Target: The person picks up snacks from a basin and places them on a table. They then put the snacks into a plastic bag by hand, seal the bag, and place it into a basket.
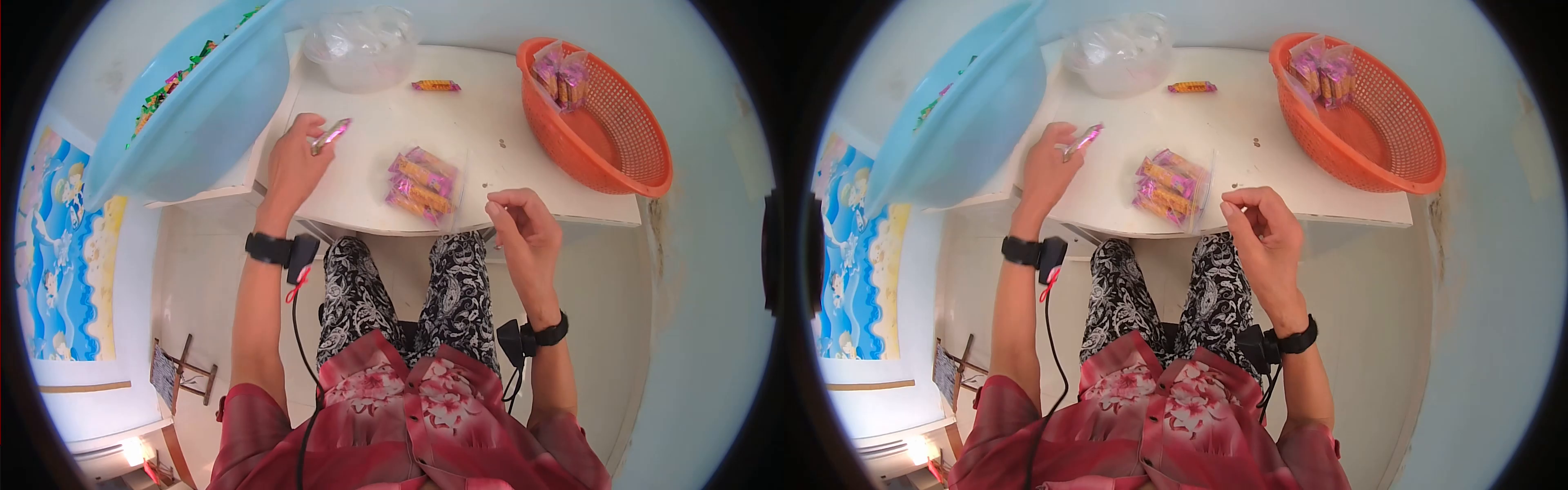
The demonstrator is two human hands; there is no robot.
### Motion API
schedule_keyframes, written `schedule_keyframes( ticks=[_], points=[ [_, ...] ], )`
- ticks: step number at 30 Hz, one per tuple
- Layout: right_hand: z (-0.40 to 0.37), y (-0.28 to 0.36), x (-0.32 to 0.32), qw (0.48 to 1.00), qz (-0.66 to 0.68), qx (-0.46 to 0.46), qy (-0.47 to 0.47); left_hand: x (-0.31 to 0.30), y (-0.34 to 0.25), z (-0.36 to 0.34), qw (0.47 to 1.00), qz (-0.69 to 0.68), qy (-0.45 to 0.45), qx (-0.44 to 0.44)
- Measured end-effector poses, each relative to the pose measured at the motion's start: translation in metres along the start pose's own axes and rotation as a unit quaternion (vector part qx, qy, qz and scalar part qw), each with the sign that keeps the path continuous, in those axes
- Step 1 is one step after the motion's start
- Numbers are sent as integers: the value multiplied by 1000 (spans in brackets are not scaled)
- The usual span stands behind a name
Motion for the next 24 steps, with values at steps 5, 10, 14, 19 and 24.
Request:
schedule_keyframes(
  ticks=[5, 10, 14, 19, 24],
  points=[
    [7, 26, 21, 997, 66, -30, 32, -11, -113, -74, 957, -166, 166, 169],
    [1, 22, 28, 987, 135, 21, 81, -1, -159, -105, 915, -121, 156, 352],
    [-6, 7, 6, 989, 145, 23, 24, 6, -165, -108, 916, -167, 163, 327],
    [0, -11, -36, 996, 60, -5, -70, 16, -112, -66, 973, -176, 88, 123],
    [4, -27, -33, 996, 54, 2, -72, 49, -53, -50, 988, -130, 84, 18]
  ],
)
Point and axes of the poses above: each hand's wrist, its own z-axis towards the middle knuckle, its own x-axis out of the palm, y = z × x, the point moved 8 cm from there along z, towards the middle knuckle, and after that the axes turned 13 degrees about -x, right-handed, at the moved point
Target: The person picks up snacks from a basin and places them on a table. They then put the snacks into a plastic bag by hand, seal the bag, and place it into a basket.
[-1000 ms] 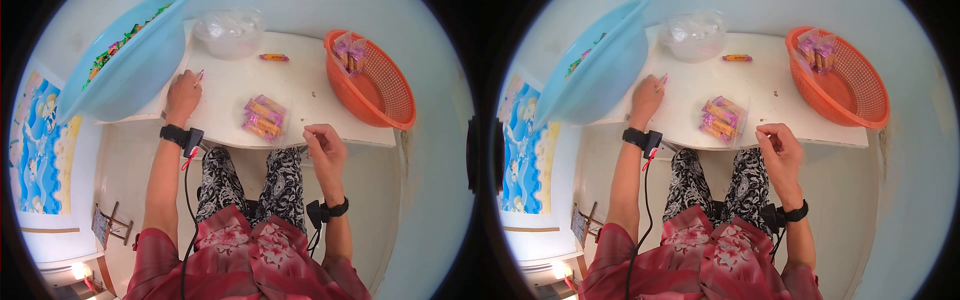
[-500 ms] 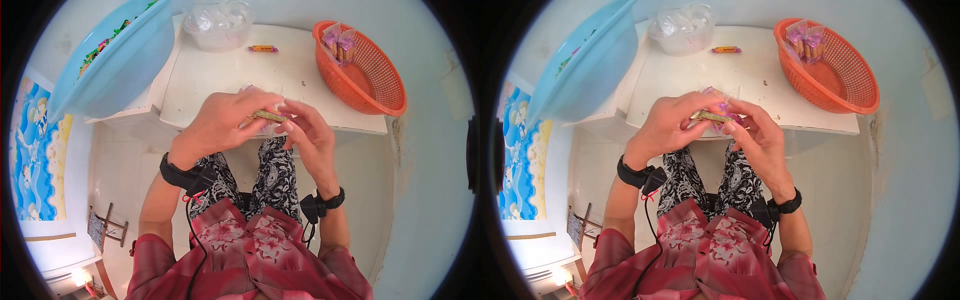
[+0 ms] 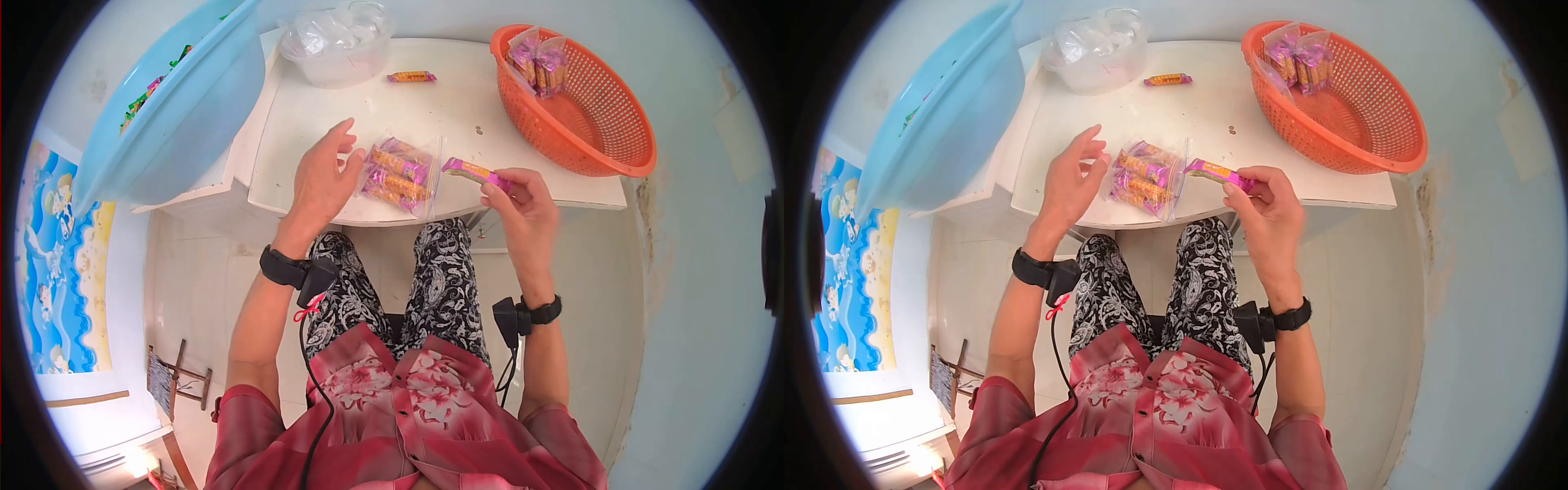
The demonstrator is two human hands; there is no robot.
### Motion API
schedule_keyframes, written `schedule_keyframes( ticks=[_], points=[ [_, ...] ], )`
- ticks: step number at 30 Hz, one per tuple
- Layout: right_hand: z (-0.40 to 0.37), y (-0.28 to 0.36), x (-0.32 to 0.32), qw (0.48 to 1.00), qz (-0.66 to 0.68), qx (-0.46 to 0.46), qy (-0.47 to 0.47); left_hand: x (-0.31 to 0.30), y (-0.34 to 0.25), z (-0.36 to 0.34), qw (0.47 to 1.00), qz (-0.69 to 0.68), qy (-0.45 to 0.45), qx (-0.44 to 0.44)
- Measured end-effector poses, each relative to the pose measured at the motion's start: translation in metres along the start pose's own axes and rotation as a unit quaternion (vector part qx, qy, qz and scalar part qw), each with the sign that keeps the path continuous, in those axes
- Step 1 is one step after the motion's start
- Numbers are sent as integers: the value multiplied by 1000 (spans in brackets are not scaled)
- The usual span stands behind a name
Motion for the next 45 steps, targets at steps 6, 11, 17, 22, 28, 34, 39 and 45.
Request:
schedule_keyframes(
  ticks=[6, 11, 17, 22, 28, 34, 39, 45],
  points=[
    [11, -20, 17, 999, -41, -15, 15, 20, -1, -7, 994, -69, 70, -46],
    [18, -26, 35, 998, -54, 7, 37, 21, -2, -8, 994, -69, 73, -34],
    [26, -38, 43, 996, -54, 27, 69, 21, 2, -7, 995, -77, 57, -13],
    [28, -42, 46, 993, -31, 91, 74, 30, 11, -1, 971, -174, 145, -78],
    [33, -45, 63, 993, -4, 73, 96, 32, 9, 1, 971, -171, 150, -73],
    [34, -10, 55, 967, -202, -83, 130, 33, 10, -2, 972, -168, 149, -71],
    [30, -8, 64, 971, -186, -65, 136, 32, 8, -2, 980, -129, 136, -65],
    [36, -46, 60, 989, -35, 91, 110, 34, 10, -3, 979, -146, 127, -57]
  ],
)
Point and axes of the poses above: each hand's wrist, its own z-axis towards the middle knuckle, its own x-axis out of the palm, y = z × x, the point moved 8 cm from there along z, towards the middle knuckle, and after that the axes turned 13 degrees about -x, right-handed, at the moved point
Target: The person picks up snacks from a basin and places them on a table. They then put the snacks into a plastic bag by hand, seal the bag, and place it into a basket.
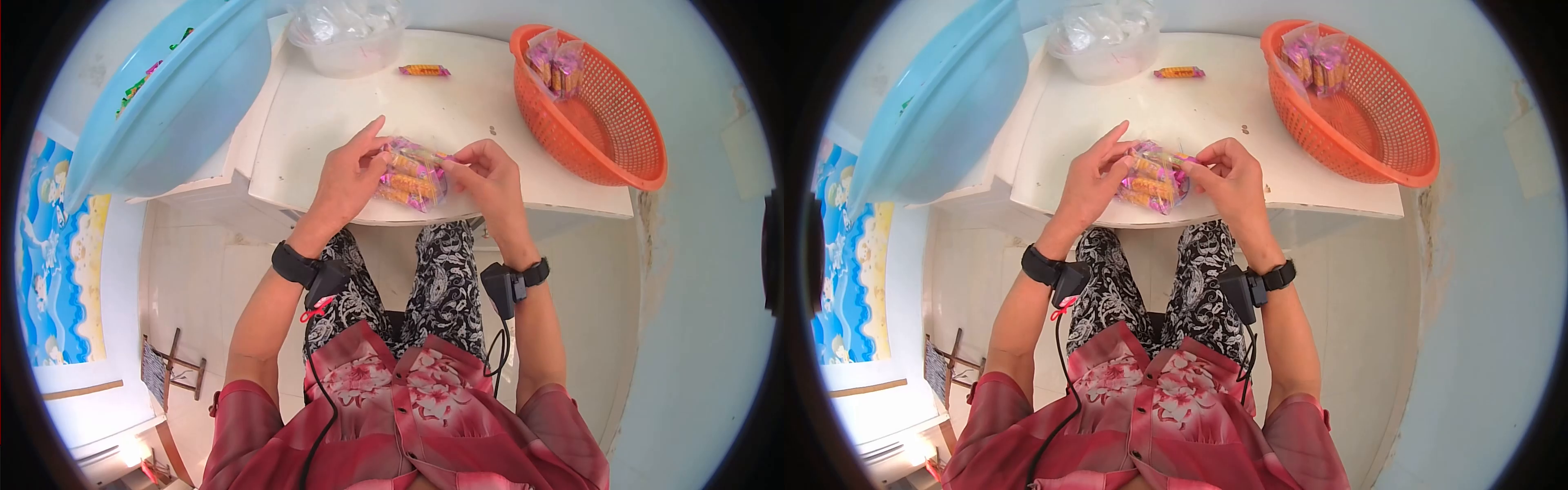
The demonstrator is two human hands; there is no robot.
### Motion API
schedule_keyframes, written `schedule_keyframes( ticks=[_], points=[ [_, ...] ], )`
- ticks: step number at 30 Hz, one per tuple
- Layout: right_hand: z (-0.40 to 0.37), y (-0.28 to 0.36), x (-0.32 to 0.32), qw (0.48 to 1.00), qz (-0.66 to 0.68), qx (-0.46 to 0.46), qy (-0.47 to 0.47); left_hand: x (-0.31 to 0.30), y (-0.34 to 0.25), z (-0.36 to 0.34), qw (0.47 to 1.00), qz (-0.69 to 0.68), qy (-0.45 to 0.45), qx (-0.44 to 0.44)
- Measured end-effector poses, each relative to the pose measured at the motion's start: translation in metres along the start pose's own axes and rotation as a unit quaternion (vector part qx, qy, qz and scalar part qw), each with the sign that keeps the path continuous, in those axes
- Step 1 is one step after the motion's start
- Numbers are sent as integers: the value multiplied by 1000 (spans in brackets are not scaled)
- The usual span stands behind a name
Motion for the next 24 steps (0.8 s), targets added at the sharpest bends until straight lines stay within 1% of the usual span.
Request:
schedule_keyframes(
  ticks=[2, 3, 5, 8, 11, 14, 17, 20, 23, 24],
  points=[
    [0, -1, 0, 999, -25, -15, 27, -1, -3, -2, 1000, 1, -1, -1],
    [0, 7, -4, 993, -100, -55, 26, -1, -4, -3, 1000, -3, 1, -4],
    [-3, 25, -6, 959, -247, -135, 28, -3, -6, -4, 1000, -1, 1, -7],
    [-8, 52, 5, 925, -273, -260, 39, -3, -5, -3, 1000, 16, 0, -2],
    [-4, 41, 6, 964, -211, -147, 72, -1, -2, -1, 1000, 19, -2, 2],
    [3, 2, -4, 991, -110, -42, 67, -2, -7, -3, 1000, 21, 0, 3],
    [2, 17, 6, 986, -115, -108, 60, 1, -4, -5, 1000, 27, -2, 14],
    [2, 33, 15, 963, -213, -159, 45, 1, -7, -1, 1000, 24, 0, 18],
    [1, 41, 16, 950, -256, -175, 34, 0, -5, -2, 1000, 20, 3, 9],
    [1, 40, 16, 955, -238, -172, 52, 0, -7, -4, 1000, 18, 5, 1]
  ],
)
Point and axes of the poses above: each hand's wrist, its own z-axis towards the middle knuckle, its own x-axis out of the palm, y = z × x, the point moved 8 cm from there along z, towards the middle knuckle, and after that the axes turned 13 degrees about -x, right-handed, at the moved point
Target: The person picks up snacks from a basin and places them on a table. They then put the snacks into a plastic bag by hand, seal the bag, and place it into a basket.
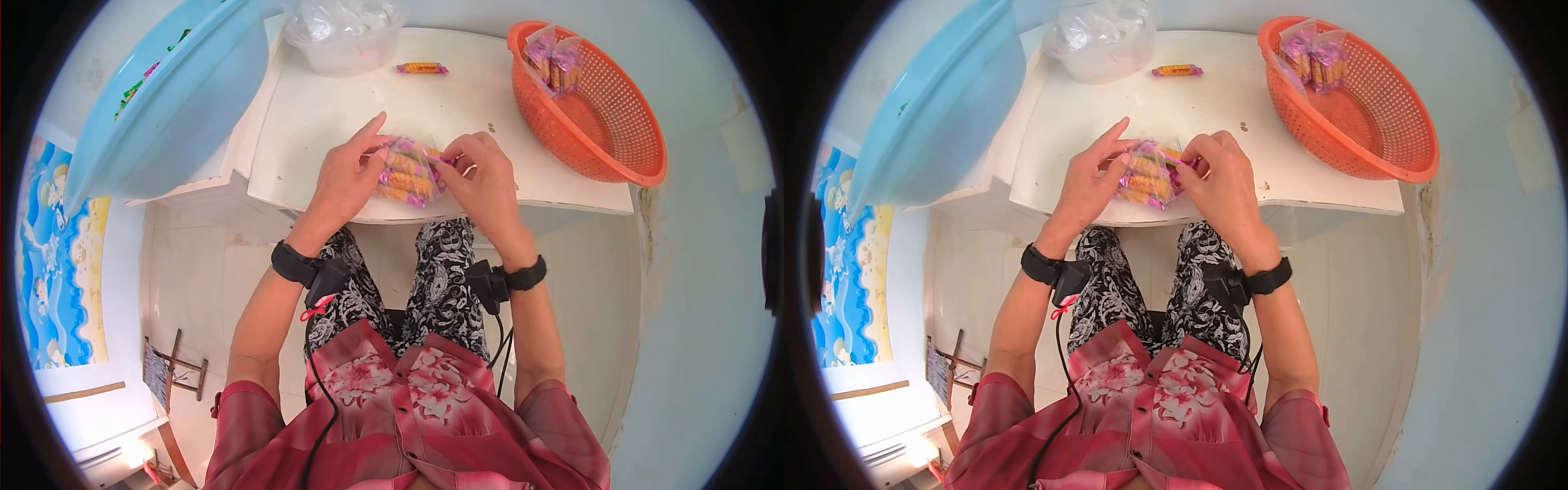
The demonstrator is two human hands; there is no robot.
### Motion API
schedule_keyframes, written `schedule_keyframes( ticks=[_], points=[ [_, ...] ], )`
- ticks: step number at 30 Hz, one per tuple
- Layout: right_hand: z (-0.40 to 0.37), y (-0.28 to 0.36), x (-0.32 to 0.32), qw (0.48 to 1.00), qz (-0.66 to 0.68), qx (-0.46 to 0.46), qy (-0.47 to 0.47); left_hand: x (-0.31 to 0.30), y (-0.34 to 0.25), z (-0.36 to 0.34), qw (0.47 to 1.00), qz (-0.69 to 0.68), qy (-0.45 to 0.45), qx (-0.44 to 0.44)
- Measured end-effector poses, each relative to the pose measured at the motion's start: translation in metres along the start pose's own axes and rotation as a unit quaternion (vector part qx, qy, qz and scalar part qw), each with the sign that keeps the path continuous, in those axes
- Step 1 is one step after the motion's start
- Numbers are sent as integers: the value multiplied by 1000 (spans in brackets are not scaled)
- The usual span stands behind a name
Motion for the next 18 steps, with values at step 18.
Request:
schedule_keyframes(
  ticks=[18],
  points=[
    [-15, 12, 14, 996, 79, 36, 11, -16, -44, 3, 964, 156, -129, 170]
  ],
)
Point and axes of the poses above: each hand's wrist, its own z-axis towards the middle knuckle, its own x-axis out of the palm, y = z × x, the point moved 8 cm from there along z, towards the middle knuckle, and after that the axes turned 13 degrees about -x, right-handed, at the moved point
